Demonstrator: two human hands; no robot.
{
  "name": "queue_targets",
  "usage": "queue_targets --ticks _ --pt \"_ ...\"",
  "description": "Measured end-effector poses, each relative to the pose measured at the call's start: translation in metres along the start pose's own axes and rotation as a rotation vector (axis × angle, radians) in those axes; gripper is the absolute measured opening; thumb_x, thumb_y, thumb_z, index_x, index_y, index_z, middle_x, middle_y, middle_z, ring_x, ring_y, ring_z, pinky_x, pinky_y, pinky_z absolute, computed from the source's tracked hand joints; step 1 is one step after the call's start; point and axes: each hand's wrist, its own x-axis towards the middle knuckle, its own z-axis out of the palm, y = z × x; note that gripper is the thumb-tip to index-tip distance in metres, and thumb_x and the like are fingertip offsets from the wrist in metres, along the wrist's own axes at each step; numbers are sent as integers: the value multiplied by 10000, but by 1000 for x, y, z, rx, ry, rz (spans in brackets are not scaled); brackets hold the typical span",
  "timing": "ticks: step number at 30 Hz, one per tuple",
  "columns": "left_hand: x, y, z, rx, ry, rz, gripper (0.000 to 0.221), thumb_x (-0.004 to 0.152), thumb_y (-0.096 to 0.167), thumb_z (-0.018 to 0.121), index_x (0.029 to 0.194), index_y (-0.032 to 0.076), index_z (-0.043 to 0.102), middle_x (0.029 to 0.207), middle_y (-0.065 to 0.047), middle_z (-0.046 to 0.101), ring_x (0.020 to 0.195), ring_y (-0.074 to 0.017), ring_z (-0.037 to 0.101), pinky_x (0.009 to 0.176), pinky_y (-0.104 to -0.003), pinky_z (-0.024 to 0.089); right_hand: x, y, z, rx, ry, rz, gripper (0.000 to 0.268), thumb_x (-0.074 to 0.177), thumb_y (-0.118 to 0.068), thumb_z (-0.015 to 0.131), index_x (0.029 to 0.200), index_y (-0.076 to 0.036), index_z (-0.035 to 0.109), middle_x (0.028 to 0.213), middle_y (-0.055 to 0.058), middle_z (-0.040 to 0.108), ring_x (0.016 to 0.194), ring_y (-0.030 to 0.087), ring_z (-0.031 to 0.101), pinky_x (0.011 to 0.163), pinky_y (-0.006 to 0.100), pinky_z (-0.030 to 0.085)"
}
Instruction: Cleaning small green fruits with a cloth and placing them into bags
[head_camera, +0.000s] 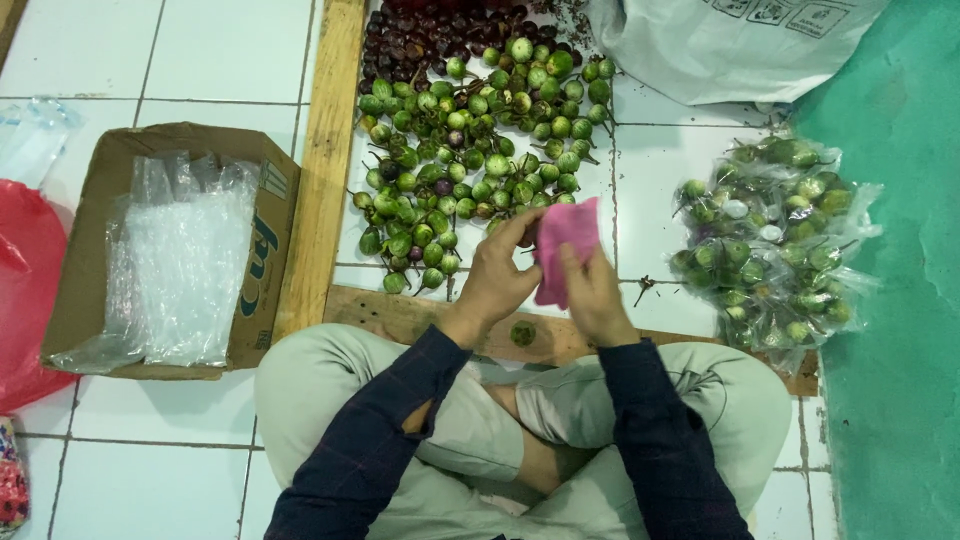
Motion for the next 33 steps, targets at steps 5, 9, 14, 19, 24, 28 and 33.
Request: queue_targets --ticks 5,9,14,19,24,28,33 --pt "-3 -5 2 -29 -33 -1 664 719 17 719 1371 92 623 954 -155 722 882 -315 698 842 -432 546 -3 20 9 -51 79 -6 201 1069 -204 528 1077 -30 629 789 133 680 742 242 664 752 429 547" --pt "-2 -5 7 -184 -67 -45 665 738 25 750 1382 131 622 1013 -67 780 893 -174 718 880 -348 548 0 38 3 23 199 -74 208 1072 -129 520 1095 -12 690 878 155 723 837 210 650 814 427 547" --pt "-3 -11 9 -198 -38 -64 419 761 58 774 1172 86 700 1022 -98 758 888 -223 720 839 -352 559 -1 66 -1 178 200 -1 219 1094 -175 488 1154 -52 658 904 82 707 845 166 652 839 381 558" --pt "-4 -24 10 -144 -52 -48 336 756 48 779 1087 82 732 964 -92 729 865 -251 720 817 -370 564 -2 51 5 175 149 5 171 1052 -135 574 1160 -46 672 852 104 735 807 164 683 819 371 566" --pt "1 -6 2 -19 -86 -9 379 771 130 836 1133 86 734 977 -143 727 914 -331 683 825 -443 540 -4 40 6 219 240 64 119 1055 -176 594 1093 -103 679 877 82 713 773 173 647 805 367 544" --pt "13 48 -17 -128 4 -47 383 903 219 783 1244 66 692 1116 -167 723 1072 -325 680 913 -422 541 3 39 -3 236 326 77 143 1088 -204 537 1094 -103 638 931 59 690 826 144 622 837 335 522" --pt "-6 183 -33 -1095 -343 61 257 1097 162 624 1346 113 579 1355 -16 621 1320 -152 626 1241 -339 555 2 51 -7 241 298 201 185 1057 -263 568 1086 -119 680 864 22 673 769 126 638 751 274 532"
